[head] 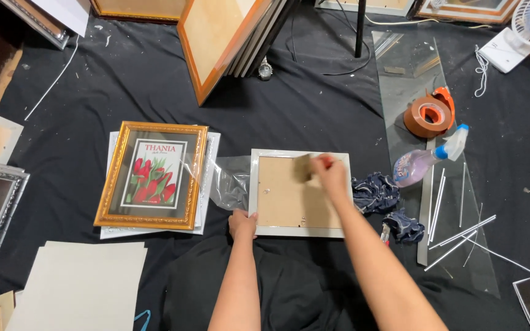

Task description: Cleaning and preparing a picture frame and glass using a brush and a utility knife.

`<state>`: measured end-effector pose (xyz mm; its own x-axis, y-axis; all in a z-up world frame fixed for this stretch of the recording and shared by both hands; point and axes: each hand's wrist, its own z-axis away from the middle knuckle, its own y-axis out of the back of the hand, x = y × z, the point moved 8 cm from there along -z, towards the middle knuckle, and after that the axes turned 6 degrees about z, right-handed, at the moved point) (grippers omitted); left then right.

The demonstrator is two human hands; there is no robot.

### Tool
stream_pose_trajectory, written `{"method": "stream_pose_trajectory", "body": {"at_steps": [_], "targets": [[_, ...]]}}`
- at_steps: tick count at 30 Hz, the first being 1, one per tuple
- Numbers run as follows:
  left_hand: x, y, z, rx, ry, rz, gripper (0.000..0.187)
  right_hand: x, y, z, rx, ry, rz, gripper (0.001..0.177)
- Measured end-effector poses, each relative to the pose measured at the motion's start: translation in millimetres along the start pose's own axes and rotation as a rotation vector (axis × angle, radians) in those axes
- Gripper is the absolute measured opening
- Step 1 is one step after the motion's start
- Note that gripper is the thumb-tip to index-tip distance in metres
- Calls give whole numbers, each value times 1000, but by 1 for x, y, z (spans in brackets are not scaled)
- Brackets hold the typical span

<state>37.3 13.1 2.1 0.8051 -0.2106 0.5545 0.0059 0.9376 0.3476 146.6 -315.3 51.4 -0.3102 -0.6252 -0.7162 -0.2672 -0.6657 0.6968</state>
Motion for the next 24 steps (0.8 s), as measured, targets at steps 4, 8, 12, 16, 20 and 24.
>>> {"method": "stream_pose_trajectory", "body": {"at_steps": [4, 8, 12, 16, 20, 24], "targets": [[-6, -5, -11, 7, -6, -6, 36, -48, 70, 1, 218, 117, 506, 11], [-9, -8, -17, 15, -6, -25, 37, -82, 9, 16, 27, -32, 26, 17], [-11, -8, -17, 16, 6, -26, 36, -90, -42, 30, -165, -179, -177, 21], [-10, -9, -17, 3, 9, -27, 35, -35, -8, -7, -139, -247, -24, 46], [-9, -9, -18, 10, 12, -43, 35, -12, 66, -35, 99, -54, 427, 29], [-9, -11, -18, 7, 5, -53, 38, -60, 61, -18, 148, 143, 421, 18]]}}
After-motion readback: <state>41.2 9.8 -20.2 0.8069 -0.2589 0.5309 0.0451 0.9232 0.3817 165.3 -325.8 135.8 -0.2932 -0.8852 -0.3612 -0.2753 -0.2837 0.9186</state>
